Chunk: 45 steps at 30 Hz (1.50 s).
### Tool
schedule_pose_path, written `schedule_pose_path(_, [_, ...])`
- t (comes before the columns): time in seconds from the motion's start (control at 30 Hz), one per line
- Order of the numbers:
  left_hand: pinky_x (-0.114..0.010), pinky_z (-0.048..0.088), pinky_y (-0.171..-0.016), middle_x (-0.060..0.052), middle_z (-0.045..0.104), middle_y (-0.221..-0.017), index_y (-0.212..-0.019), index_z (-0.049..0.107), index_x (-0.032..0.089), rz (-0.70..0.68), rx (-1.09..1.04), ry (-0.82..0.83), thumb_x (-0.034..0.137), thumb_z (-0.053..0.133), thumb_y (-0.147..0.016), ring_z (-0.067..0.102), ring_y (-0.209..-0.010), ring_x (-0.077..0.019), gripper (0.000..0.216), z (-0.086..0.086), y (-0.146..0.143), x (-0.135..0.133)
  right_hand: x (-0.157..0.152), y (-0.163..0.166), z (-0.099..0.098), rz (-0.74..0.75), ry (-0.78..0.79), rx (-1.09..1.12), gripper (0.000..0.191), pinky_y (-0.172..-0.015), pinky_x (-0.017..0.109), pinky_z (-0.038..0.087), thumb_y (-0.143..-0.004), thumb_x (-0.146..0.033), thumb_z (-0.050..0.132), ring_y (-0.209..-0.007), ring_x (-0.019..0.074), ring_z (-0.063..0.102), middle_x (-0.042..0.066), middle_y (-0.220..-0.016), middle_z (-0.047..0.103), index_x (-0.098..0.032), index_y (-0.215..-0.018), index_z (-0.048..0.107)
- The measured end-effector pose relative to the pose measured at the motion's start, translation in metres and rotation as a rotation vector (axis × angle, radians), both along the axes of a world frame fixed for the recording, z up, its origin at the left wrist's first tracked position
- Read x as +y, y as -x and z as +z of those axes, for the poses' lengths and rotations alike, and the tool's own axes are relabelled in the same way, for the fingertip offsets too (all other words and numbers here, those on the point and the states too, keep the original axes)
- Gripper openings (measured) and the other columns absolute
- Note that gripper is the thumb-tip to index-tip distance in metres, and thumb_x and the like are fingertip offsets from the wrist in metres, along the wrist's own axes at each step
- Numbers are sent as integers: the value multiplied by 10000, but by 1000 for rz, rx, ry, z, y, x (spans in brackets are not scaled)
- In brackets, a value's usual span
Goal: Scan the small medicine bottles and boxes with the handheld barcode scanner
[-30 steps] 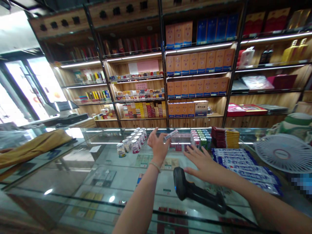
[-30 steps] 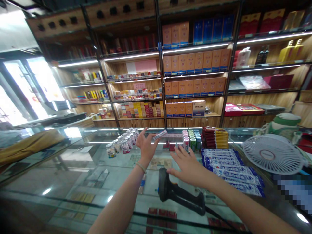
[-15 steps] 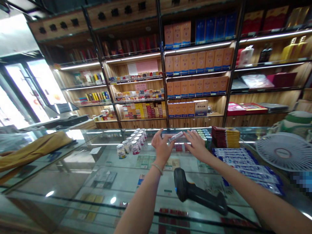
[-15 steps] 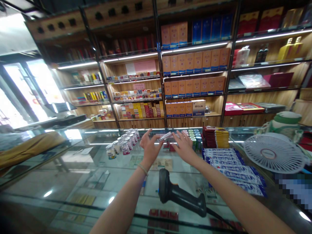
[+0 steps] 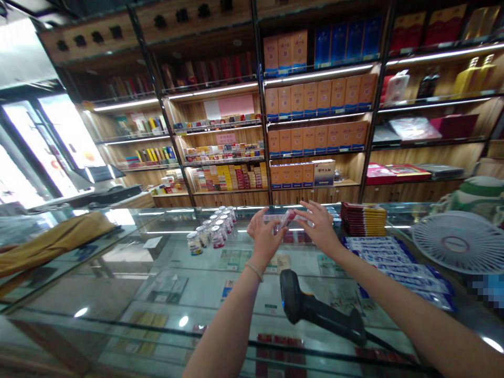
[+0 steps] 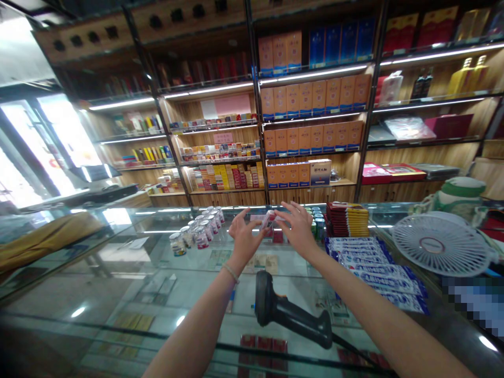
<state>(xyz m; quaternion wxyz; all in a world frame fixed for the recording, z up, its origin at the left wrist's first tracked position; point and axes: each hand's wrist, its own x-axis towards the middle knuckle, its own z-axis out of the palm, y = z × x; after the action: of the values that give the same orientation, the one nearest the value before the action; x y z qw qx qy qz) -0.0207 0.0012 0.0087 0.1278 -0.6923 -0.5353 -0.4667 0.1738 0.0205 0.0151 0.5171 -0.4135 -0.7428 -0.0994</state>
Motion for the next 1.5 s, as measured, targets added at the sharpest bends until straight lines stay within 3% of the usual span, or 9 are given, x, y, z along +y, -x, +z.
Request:
schedule_pose_path(0.27, [-575,286,-1135,-61,501,-1462,-820,784,278,-85,101,79,417,815,-762,374,-1378,-343,154,-3,-8,-3,-14,-1,10,-9,4,-10,188,-1050,559,287,-967,-349,560,-1315,297,488,18,-1348,661,-306,-959,742])
schedule_pose_path(0.53, [-590,236,-1148,-33,526,-1466,-795,793,297,-134,244,142,463,820,-749,371,-1386,-337,175,6,-15,-6,-18,-19,11,-49,-17,-123,131,-1055,541,269,-936,-336,616,-1341,297,455,-2,-1383,638,-324,-955,745])
schedule_pose_path(0.73, [-632,164,-1163,-23,539,-1468,-872,809,340,-209,347,188,532,822,-720,344,-1401,-361,244,2,-28,-2,-25,-31,0,-80,-10,-206,139,-1044,518,268,-929,-332,631,-1353,291,435,-16,-1405,620,-356,-997,751])
schedule_pose_path(1.1, [-622,165,-1190,2,549,-1473,-809,808,352,-296,446,195,491,829,-725,353,-1422,-345,164,-15,-43,7,-29,-52,-18,-98,33,-236,127,-1045,527,262,-929,-352,634,-1361,304,420,-7,-1430,600,-324,-921,758])
schedule_pose_path(1.5, [-619,129,-1188,17,506,-1519,-847,805,363,-332,490,205,491,805,-755,319,-1448,-344,157,-23,-48,8,-28,-64,-25,-108,78,-262,126,-1046,529,249,-918,-387,651,-1386,321,384,-12,-1431,595,-325,-918,761])
